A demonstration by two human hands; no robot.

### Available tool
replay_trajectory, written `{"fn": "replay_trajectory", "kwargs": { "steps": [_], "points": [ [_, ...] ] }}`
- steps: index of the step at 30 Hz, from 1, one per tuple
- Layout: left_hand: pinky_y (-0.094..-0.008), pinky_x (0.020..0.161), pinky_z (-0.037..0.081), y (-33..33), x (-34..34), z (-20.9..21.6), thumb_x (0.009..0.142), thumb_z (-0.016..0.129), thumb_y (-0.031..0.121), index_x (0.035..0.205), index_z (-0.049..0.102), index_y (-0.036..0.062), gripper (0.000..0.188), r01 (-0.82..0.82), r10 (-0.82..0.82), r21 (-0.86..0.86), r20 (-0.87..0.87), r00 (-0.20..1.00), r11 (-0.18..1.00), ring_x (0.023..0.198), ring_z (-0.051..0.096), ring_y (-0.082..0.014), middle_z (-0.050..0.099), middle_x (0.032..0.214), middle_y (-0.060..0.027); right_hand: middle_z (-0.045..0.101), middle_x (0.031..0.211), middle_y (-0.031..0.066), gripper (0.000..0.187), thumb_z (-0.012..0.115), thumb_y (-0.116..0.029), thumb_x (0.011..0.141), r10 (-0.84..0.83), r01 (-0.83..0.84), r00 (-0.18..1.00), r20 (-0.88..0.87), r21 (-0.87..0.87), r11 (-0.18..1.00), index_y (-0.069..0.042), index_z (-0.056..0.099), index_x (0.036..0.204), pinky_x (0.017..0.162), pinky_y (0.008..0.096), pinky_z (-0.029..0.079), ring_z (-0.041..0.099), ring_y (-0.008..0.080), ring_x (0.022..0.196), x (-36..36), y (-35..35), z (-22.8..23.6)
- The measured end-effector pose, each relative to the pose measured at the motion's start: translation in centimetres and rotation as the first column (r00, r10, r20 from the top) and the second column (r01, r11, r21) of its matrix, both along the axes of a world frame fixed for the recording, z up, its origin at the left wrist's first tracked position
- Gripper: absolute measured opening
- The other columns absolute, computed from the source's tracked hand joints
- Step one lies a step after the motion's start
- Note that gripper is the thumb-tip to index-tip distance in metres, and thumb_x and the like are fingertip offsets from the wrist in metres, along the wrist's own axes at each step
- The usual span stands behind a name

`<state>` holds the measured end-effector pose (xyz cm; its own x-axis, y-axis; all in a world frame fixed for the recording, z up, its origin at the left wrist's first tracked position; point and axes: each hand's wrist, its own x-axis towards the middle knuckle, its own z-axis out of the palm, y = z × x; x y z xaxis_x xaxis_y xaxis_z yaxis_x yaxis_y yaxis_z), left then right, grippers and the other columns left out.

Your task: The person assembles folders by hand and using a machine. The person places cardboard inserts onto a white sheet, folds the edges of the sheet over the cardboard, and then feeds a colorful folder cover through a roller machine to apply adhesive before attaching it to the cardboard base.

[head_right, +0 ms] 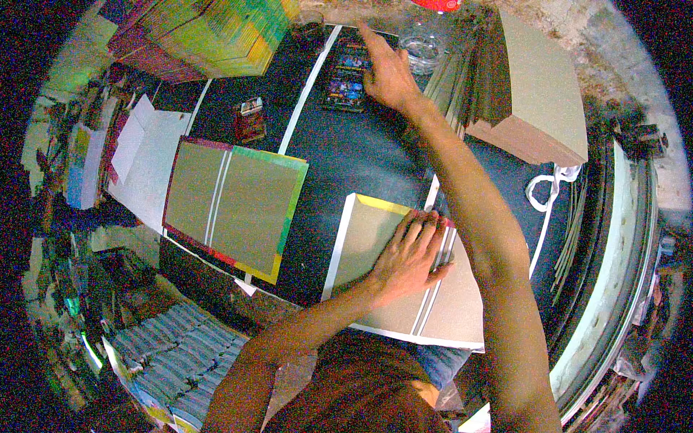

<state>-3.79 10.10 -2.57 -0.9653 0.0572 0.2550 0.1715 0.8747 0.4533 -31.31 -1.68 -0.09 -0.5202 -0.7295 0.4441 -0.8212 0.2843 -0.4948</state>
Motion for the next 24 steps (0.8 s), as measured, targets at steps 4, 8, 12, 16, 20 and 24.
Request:
{"fn": "replay_trajectory", "kwargs": {
  "steps": [4,8,12,16,20,24],
  "points": [
    [-0.0549,0.121,0.028,-0.1,0.0,0.0,0.095,0.056,0.053,0.141,0.048,-0.0124,0.08,-0.002,0.002,0.005,0.009,1.0,1.0,0.133,0.046,-0.0434,0.05,0.142,-0.0305,0.044,0.158,0.0156,0.096,0.056,0.005,0.079,0.034,-0.031,0.999,-0.027,0.112,0.993,-0.02,0.019,0.165,0.113,0.063,0.029,0.042,0.0355,0.146,-0.1,-0.1,0.5],
    [-0.0544,0.122,0.028,0.1,-0.1,0.1,0.096,0.056,0.053,0.14,0.048,-0.0126,0.08,0.007,-0.007,0.003,0.004,1.0,1.0,0.133,0.046,-0.0432,0.05,0.142,-0.0307,0.044,0.158,0.0163,0.096,0.057,0.003,0.08,0.034,-0.022,0.997,-0.065,0.179,0.984,-0.021,0.019,0.165,0.11,0.0625,0.032,0.044,0.0359,0.143,-0.3,-0.1,0.4],
    [-0.0544,0.122,0.027,0.1,0.1,0.4,0.096,0.056,0.051,0.14,0.049,-0.013,0.077,0.019,-0.019,0.031,0.001,1.0,0.999,0.134,0.046,-0.0437,0.05,0.142,-0.0308,0.043,0.158,0.0158,0.091,0.061,-0.003,0.083,0.027,-0.022,0.998,-0.063,0.079,0.997,-0.02,0.023,0.163,0.108,0.0645,0.034,0.045,0.0369,0.142,0.8,2.1,0.9],
    [-0.0548,0.123,0.027,0.1,0.2,-0.4,0.096,0.056,0.048,0.14,0.049,-0.0123,0.075,0.009,-0.009,0.036,0.02,1.0,0.999,0.134,0.045,-0.0453,0.051,0.142,-0.0296,0.045,0.156,0.0163,0.077,0.06,-0.007,0.087,-0.08,0.085,0.996,-0.041,0.14,0.987,-0.016,0.035,0.159,0.112,0.0539,0.033,0.045,0.035,0.143,7.5,9.7,2.8],
    [-0.055,0.12,0.032,0.5,-0.1,-0.3,0.094,0.059,0.04,0.14,0.051,-0.0082,0.067,0.011,-0.012,0.016,0.074,0.997,1.0,0.132,0.047,-0.0468,0.053,0.138,-0.0272,0.048,0.156,0.0154,0.049,0.052,-0.027,0.103,-0.319,0.33,0.943,-0.096,0.405,0.853,-0.01,0.05,0.149,0.112,0.0598,0.031,0.049,0.0295,0.14,16.5,22.3,0.6],
    [-0.0546,0.115,0.038,0.5,0.4,-1.2,0.091,0.064,0.03,0.139,0.052,-0.0077,0.061,-0.039,0.035,-0.032,-0.113,0.993,0.999,0.13,0.048,-0.0457,0.054,0.137,-0.0255,0.045,0.159,0.0133,0.058,0.05,-0.038,0.104,-0.444,0.485,0.87,-0.214,0.532,0.694,-0.007,0.045,0.153,0.116,0.0629,0.026,0.043,0.0263,0.147,21.1,31.4,-1.3]
  ]
}}
